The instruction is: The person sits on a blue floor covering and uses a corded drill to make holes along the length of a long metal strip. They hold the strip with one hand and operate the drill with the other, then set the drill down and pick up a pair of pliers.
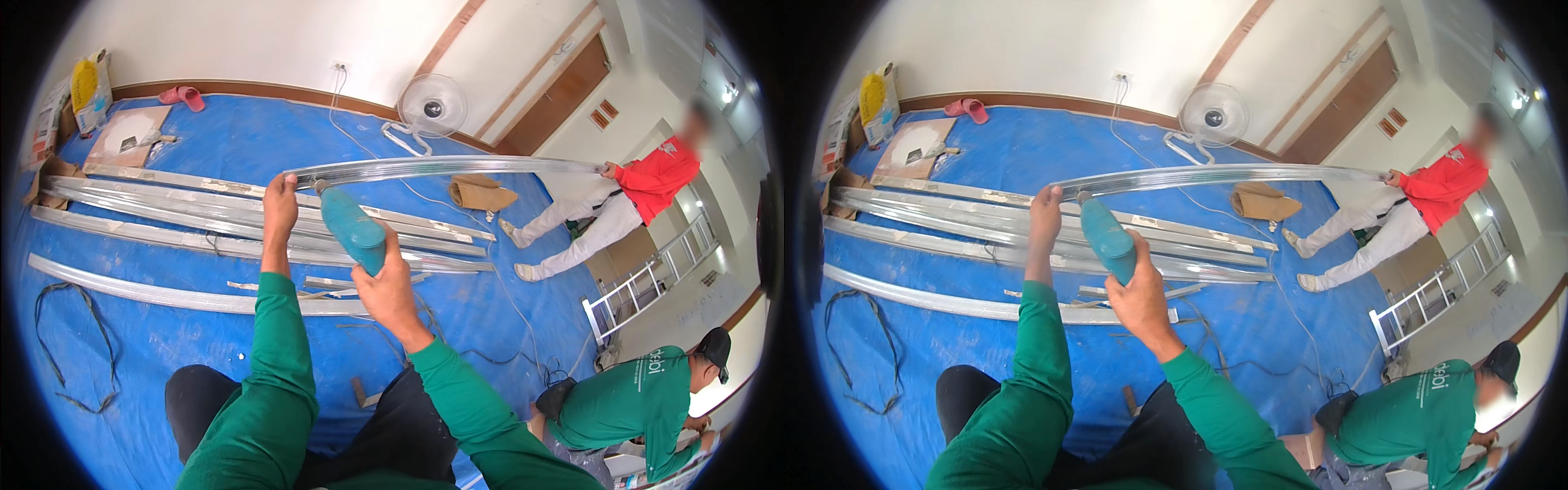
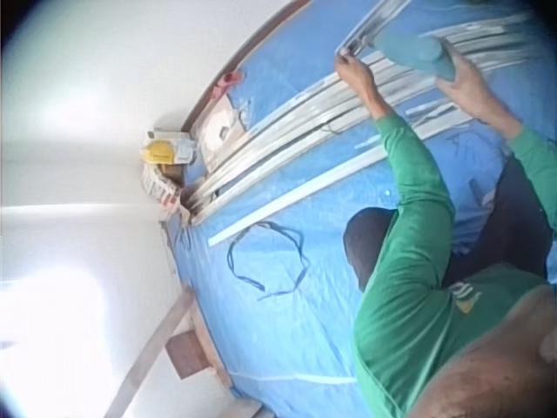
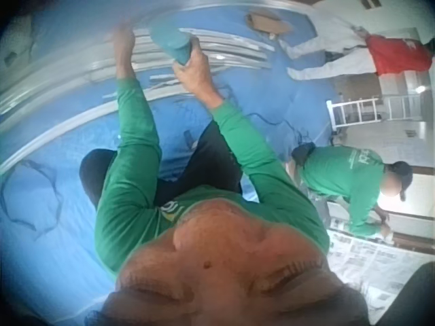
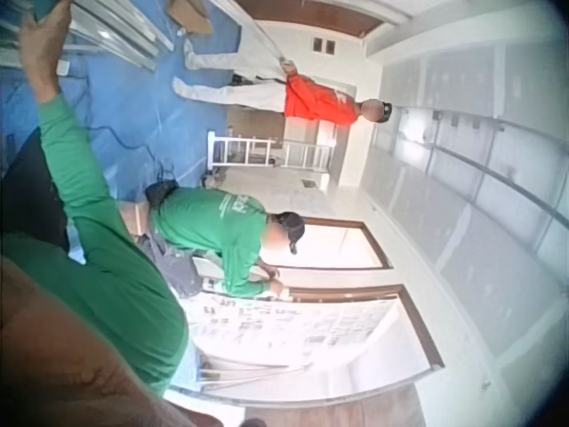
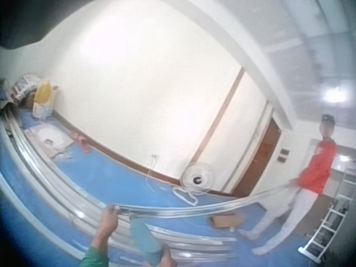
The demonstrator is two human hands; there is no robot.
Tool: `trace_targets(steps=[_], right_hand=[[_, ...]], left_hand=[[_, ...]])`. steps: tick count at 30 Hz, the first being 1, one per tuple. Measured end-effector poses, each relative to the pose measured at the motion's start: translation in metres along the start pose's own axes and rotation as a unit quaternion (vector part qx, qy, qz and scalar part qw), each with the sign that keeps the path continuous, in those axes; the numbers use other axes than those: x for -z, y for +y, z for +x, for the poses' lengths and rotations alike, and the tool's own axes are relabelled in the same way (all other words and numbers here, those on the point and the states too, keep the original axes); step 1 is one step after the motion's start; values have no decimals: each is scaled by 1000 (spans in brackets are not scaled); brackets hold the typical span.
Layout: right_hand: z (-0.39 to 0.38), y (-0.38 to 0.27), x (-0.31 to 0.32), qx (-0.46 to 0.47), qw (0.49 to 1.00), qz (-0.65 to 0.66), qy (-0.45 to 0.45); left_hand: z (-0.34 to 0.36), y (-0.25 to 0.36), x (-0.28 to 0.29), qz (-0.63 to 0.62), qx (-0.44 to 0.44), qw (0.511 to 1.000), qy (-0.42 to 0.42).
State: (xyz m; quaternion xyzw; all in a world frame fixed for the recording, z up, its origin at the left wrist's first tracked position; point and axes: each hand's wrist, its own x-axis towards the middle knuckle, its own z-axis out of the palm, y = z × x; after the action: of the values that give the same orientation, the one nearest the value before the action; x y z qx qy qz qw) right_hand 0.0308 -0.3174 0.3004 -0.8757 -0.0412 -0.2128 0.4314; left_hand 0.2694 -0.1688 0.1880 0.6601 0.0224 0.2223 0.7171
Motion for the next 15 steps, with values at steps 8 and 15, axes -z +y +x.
trace_targets(steps=[8, 15], right_hand=[[-5, 0, -1, 31, 998, -52, -28], [-8, 9, -6, 53, 992, -102, -59]], left_hand=[[-13, -14, -1, -23, 20, 1000, -1], [-5, -41, -11, -40, -14, 999, 18]])
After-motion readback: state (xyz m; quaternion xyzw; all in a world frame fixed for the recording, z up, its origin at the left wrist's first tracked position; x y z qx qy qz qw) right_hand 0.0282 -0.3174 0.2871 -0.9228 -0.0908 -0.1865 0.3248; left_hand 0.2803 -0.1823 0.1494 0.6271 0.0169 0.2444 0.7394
